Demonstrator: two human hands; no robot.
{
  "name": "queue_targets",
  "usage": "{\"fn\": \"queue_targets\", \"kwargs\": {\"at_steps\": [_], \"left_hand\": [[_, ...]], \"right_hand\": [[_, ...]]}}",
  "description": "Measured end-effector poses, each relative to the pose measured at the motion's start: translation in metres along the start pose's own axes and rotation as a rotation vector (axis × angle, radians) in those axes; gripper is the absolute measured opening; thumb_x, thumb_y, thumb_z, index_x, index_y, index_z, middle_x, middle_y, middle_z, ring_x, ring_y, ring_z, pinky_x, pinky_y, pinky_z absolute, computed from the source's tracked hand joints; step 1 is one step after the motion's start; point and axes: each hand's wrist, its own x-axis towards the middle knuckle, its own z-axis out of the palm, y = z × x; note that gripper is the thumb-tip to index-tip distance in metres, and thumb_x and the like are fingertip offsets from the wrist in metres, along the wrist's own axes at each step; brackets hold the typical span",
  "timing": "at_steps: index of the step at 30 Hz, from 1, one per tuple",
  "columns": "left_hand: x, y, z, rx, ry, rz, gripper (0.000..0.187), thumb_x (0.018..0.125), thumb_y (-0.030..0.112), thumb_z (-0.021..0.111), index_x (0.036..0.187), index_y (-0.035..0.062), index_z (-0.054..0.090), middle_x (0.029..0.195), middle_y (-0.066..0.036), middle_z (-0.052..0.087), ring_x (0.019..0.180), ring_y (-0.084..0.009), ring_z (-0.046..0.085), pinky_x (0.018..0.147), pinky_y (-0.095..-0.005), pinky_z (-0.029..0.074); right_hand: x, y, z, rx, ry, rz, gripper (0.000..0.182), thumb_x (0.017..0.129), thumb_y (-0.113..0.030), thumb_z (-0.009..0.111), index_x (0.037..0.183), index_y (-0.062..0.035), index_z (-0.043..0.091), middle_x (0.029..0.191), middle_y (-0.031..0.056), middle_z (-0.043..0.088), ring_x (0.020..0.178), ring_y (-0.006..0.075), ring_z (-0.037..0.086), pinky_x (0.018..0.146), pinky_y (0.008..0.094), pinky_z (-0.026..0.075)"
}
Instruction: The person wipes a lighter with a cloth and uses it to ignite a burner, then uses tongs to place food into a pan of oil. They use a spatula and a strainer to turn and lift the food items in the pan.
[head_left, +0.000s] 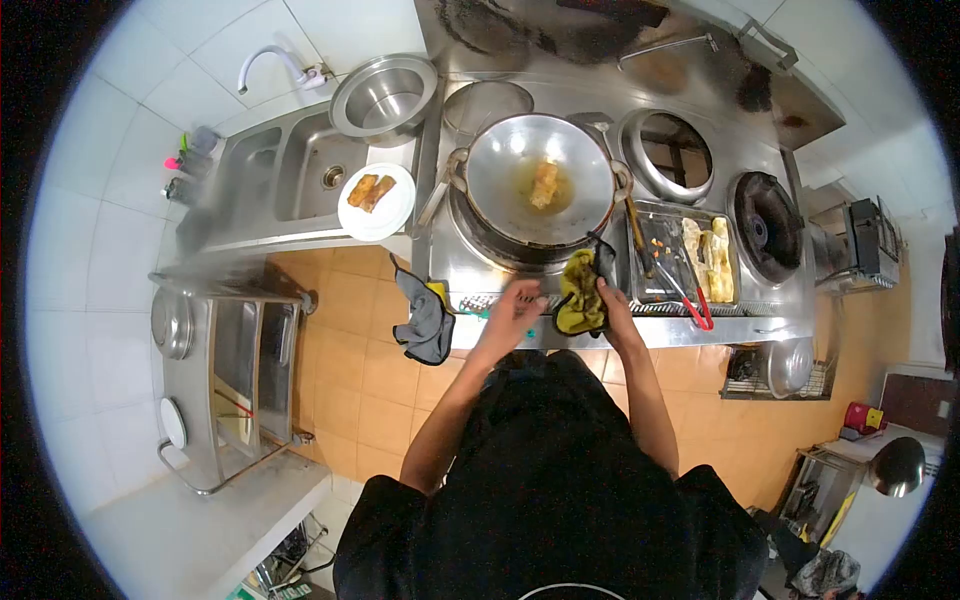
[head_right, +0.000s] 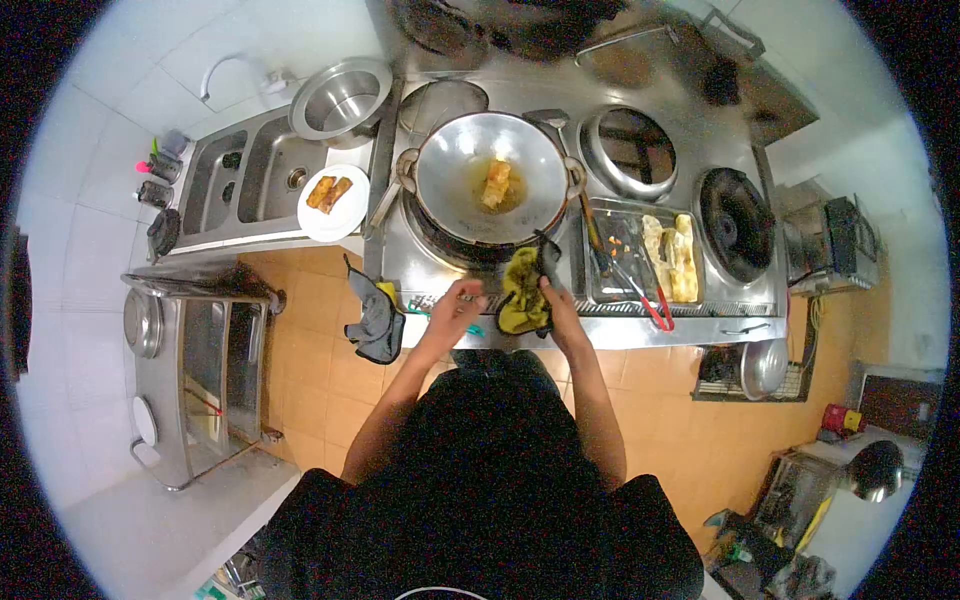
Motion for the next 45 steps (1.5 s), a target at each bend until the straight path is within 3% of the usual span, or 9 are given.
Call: {"fn": "queue_targets", "kwargs": {"at_steps": [5, 9, 11, 15, 19, 27, 33, 39, 45], "left_hand": [[-0.001, 0.016, 0.014, -0.186, -0.142, -0.067, 0.037, 0.090, 0.015, 0.069, 0.122, -0.0014, 0.058, 0.108, -0.016, 0.065, 0.096, -0.0191, 0.065, 0.081, -0.0323, 0.053], [-0.008, -0.006, -0.013, 0.117, -0.083, 0.148, 0.043, 0.086, 0.020, 0.074, 0.121, -0.0007, 0.060, 0.116, -0.018, 0.063, 0.111, -0.0315, 0.060, 0.093, -0.0415, 0.047], [-0.020, -0.016, -0.052, 0.562, 0.240, 0.153, 0.052, 0.082, 0.023, 0.074, 0.126, 0.0018, 0.057, 0.121, -0.020, 0.059, 0.114, -0.0350, 0.054, 0.097, -0.0429, 0.043], [-0.050, -0.034, -0.081, 1.222, 0.481, -0.242, 0.053, 0.077, 0.027, 0.075, 0.126, 0.0173, 0.059, 0.123, -0.016, 0.055, 0.112, -0.0397, 0.051, 0.090, -0.0509, 0.045], [-0.047, -0.060, -0.090, 1.245, 0.406, -0.304, 0.050, 0.078, 0.022, 0.072, 0.126, 0.0234, 0.058, 0.123, -0.015, 0.055, 0.110, -0.0393, 0.052, 0.085, -0.0529, 0.048], [-0.031, -0.079, -0.137, 0.809, 0.543, -0.142, 0.038, 0.078, -0.008, 0.057, 0.109, 0.0121, 0.068, 0.110, -0.015, 0.065, 0.097, -0.0336, 0.063, 0.085, -0.0431, 0.052], [0.042, -0.042, -0.172, -0.368, 0.789, -0.063, 0.034, 0.085, -0.013, 0.047, 0.110, -0.0028, 0.067, 0.111, -0.011, 0.066, 0.100, -0.0188, 0.063, 0.088, -0.0283, 0.050], [0.158, -0.030, -0.179, 0.058, 0.797, 0.030, 0.037, 0.079, -0.010, 0.050, 0.109, 0.0001, 0.070, 0.107, -0.010, 0.066, 0.101, -0.0174, 0.060, 0.089, -0.0276, 0.045], [0.232, -0.071, -0.163, -0.239, 0.782, 0.053, 0.028, 0.084, 0.001, 0.054, 0.106, -0.0012, 0.071, 0.110, -0.011, 0.066, 0.102, -0.0180, 0.060, 0.091, -0.0286, 0.045]], "right_hand": [[-0.032, 0.003, 0.038, -0.074, -0.054, -0.195, 0.062, 0.095, -0.022, 0.064, 0.146, 0.0000, 0.035, 0.132, 0.0144, 0.054, 0.112, 0.0200, 0.058, 0.091, 0.0315, 0.050], [-0.036, 0.020, 0.028, 0.057, -0.070, -0.128, 0.069, 0.092, -0.007, 0.066, 0.149, -0.0031, 0.028, 0.133, 0.0139, 0.053, 0.114, 0.0233, 0.057, 0.093, 0.0344, 0.051], [-0.038, 0.011, 0.017, 0.212, 0.037, -0.072, 0.056, 0.091, -0.002, 0.059, 0.144, -0.0082, 0.039, 0.127, 0.0112, 0.059, 0.111, 0.0235, 0.062, 0.091, 0.0365, 0.054], [-0.023, -0.007, -0.035, 0.475, -0.085, -0.155, 0.046, 0.098, -0.030, 0.049, 0.139, -0.0091, 0.047, 0.128, 0.0111, 0.060, 0.115, 0.0277, 0.060, 0.098, 0.0434, 0.049], [-0.020, -0.043, -0.044, 0.653, -0.036, -0.119, 0.056, 0.097, -0.046, 0.045, 0.136, -0.0067, 0.051, 0.130, 0.0119, 0.059, 0.118, 0.0307, 0.058, 0.101, 0.0467, 0.046], [0.003, -0.071, -0.058, 0.639, 0.033, -0.139, 0.060, 0.096, -0.053, 0.045, 0.140, -0.0128, 0.047, 0.134, 0.0106, 0.057, 0.123, 0.0304, 0.054, 0.104, 0.0478, 0.042], [0.058, -0.105, -0.089, 0.428, 0.028, -0.321, 0.046, 0.102, -0.033, 0.046, 0.140, -0.0083, 0.047, 0.134, 0.0093, 0.057, 0.118, 0.0269, 0.058, 0.104, 0.0422, 0.045], [0.178, -0.120, -0.124, -0.207, 0.440, -0.623, 0.041, 0.099, -0.029, 0.052, 0.136, -0.0111, 0.051, 0.133, 0.0098, 0.055, 0.120, 0.0251, 0.053, 0.101, 0.0386, 0.041], [0.209, -0.121, -0.081, -0.424, 0.521, -0.614, 0.038, 0.101, -0.030, 0.050, 0.131, -0.0055, 0.054, 0.128, 0.0130, 0.059, 0.118, 0.0257, 0.053, 0.101, 0.0359, 0.038]]}}
